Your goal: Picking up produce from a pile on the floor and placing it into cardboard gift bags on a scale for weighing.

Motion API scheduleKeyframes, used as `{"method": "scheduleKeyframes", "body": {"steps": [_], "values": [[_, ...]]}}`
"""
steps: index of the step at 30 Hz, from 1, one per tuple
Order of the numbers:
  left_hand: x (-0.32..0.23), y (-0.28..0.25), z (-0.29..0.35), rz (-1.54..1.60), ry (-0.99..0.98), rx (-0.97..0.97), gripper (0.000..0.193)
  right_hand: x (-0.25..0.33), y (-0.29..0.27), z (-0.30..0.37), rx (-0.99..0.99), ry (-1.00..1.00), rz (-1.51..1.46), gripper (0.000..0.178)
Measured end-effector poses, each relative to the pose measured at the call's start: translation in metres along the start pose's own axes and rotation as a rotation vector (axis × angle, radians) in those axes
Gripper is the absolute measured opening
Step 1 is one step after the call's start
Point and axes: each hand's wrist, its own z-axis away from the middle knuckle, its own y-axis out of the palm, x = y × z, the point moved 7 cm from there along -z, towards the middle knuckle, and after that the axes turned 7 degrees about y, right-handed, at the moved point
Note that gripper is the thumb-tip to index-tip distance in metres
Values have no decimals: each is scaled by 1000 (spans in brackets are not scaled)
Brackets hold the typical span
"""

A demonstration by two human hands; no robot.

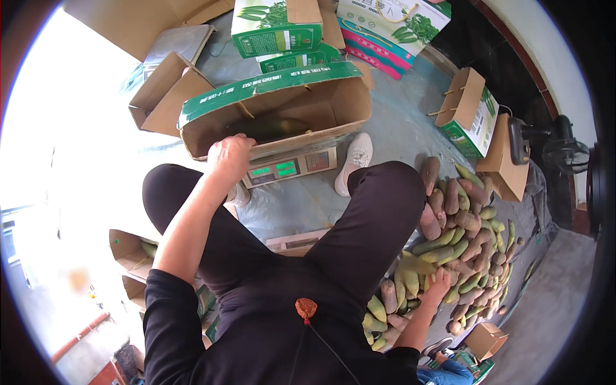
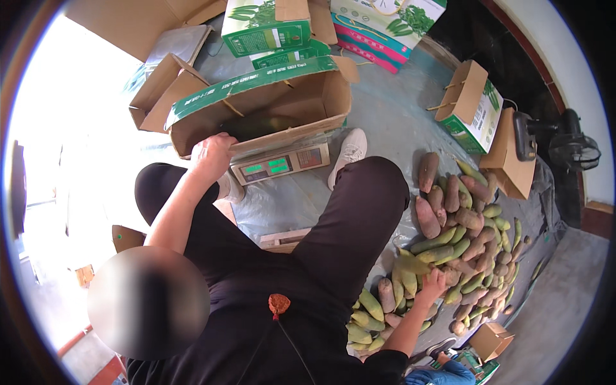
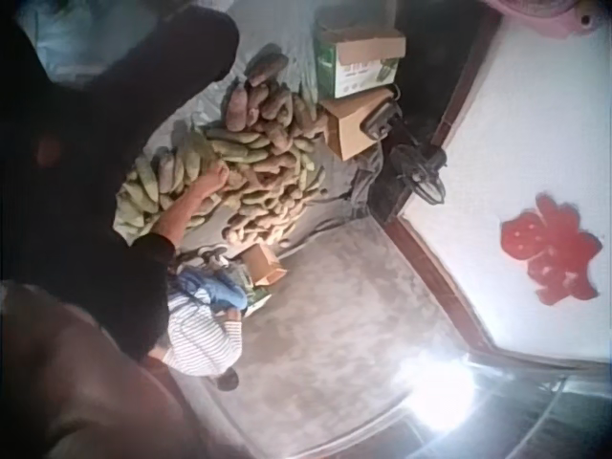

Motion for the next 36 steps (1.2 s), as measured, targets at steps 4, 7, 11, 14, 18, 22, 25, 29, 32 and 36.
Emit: {"method": "scheduleKeyframes", "body": {"steps": [4, 7, 11, 14, 18, 22, 25, 29, 32, 36], "values": [[-9, -1, -4, -14, 59, -30, 20, 140, 83, 52, 127, -379, 186, 13], [-8, -4, -3, -24, 74, -63, 21, 216, 126, 73, 295, -573, 137, 12], [-3, -1, -1, 14, 53, -28, 19, 292, 203, 119, 680, -584, -244, 16], [-4, -1, -1, -24, 78, -64, 20, 313, 260, 146, 825, -469, -321, 17], [-4, -1, -2, -29, 104, -85, 19, 303, 335, 171, 995, -287, -329, 14], [-4, 1, -3, -40, 97, -69, 17, 315, 373, 190, 992, -374, -267, 13], [-3, -1, -3, -25, 80, -66, 17, 306, 394, 191, 995, -331, -182, 12], [-1, -1, -3, -35, 72, -60, 17, 278, 425, 187, 980, -318, -54, 12], [-1, -1, -6, -10, 65, -35, 17, 252, 448, 175, 927, -278, 14, 9], [-4, -3, -7, 18, 67, 0, 18, 232, 471, 154, 834, -205, 72, 10]]}}
